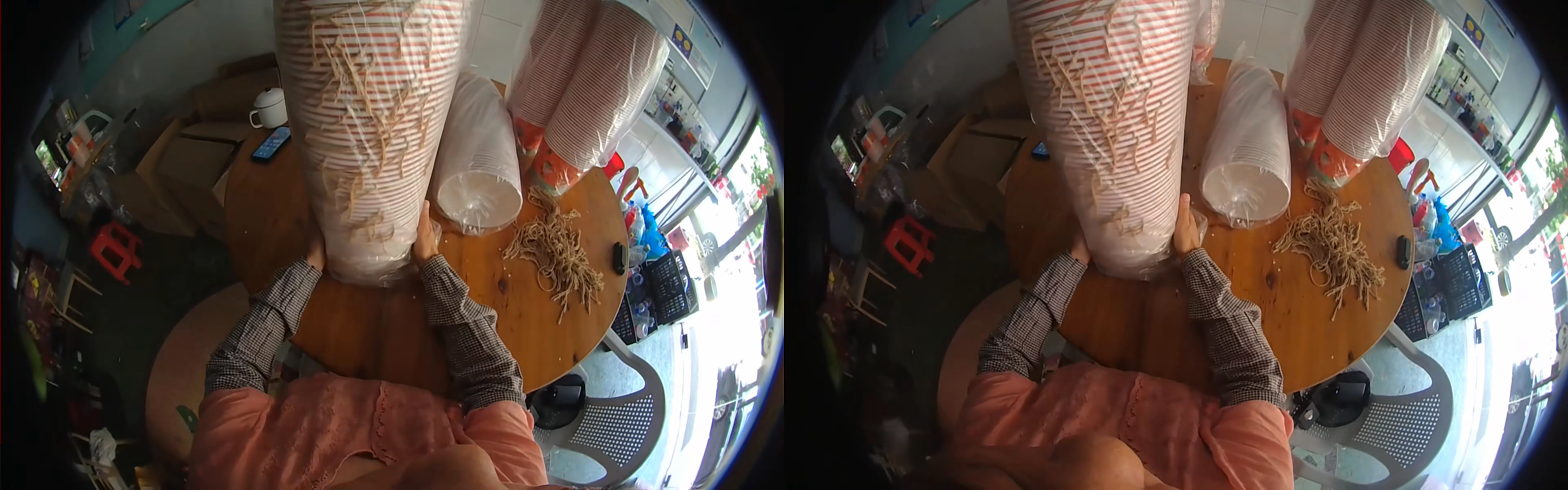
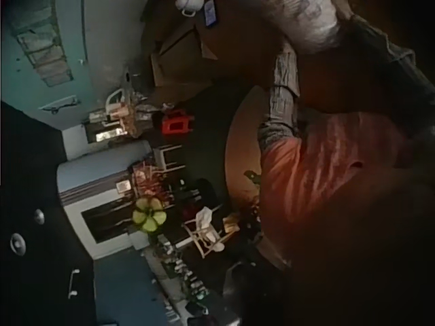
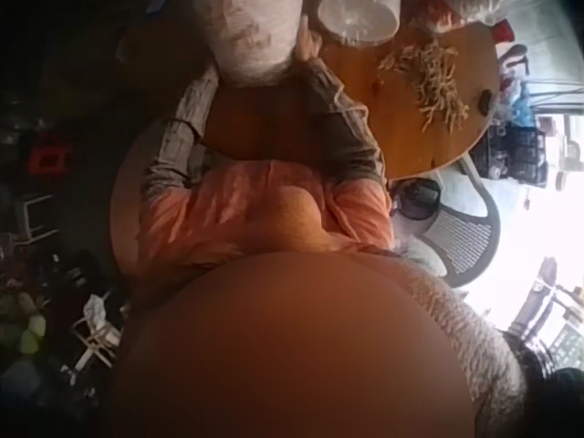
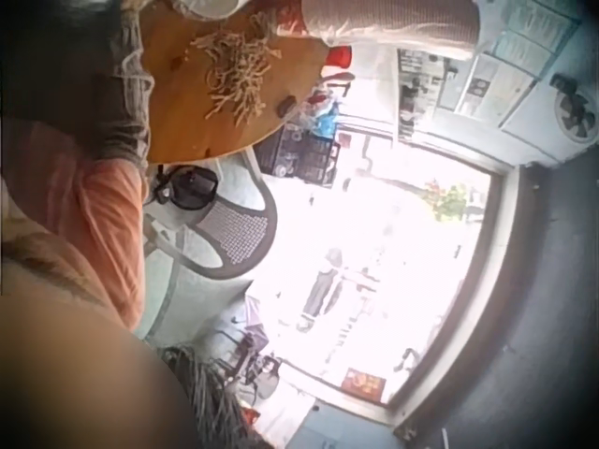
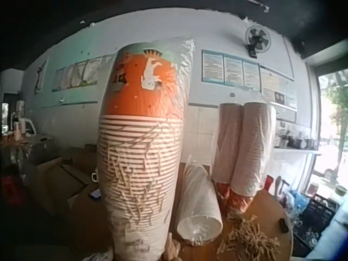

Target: Packing stacks of paper cups into plastic bags and sealing them with rubber bands.

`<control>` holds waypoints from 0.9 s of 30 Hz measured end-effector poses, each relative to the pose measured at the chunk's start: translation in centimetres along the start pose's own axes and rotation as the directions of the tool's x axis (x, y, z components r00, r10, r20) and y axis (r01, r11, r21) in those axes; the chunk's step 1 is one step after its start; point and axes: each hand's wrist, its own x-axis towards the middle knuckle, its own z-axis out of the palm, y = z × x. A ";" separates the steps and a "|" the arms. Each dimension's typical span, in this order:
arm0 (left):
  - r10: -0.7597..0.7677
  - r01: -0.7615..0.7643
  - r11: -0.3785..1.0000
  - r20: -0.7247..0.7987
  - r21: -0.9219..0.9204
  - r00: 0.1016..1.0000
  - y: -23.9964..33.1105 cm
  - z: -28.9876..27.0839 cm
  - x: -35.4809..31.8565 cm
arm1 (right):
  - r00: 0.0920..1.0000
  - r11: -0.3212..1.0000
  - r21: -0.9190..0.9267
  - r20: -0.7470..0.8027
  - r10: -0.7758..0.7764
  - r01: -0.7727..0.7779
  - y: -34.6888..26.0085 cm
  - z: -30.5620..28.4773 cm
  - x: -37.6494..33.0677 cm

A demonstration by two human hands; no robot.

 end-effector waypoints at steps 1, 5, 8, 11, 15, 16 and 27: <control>0.003 -0.003 1.000 0.002 0.020 1.000 0.1 -0.7 -0.2 | 0.997 0.985 -0.170 0.073 -0.015 0.027 -0.2 -0.5 -0.1; 0.034 -0.038 0.996 0.040 0.082 0.999 1.5 -3.0 -0.8 | 0.992 0.990 -0.085 -0.049 -0.120 0.115 0.5 0.7 -2.2; 0.089 -0.100 0.988 0.093 0.120 0.992 2.5 -3.8 -1.2 | 0.992 0.992 -0.036 0.029 -0.119 0.120 1.0 -0.4 -3.0; 0.142 -0.163 0.973 0.133 0.166 0.981 3.1 -5.6 -1.7 | 0.942 0.943 0.064 0.056 -0.330 0.326 -0.8 -0.2 -5.2; 0.241 -0.288 0.950 0.295 0.125 0.925 2.6 -3.1 0.1 | 0.826 0.829 0.090 0.081 -0.558 0.551 -3.6 -2.9 -6.0; 0.316 -0.370 0.927 0.398 0.063 0.861 2.3 -1.8 0.9 | 0.772 0.780 0.020 0.128 -0.622 0.625 -4.5 -3.7 -6.3; 0.024 -0.058 0.989 0.242 0.137 0.970 7.0 4.2 0.0 | 0.868 0.848 -0.191 0.153 -0.473 0.495 -8.5 -0.1 -7.1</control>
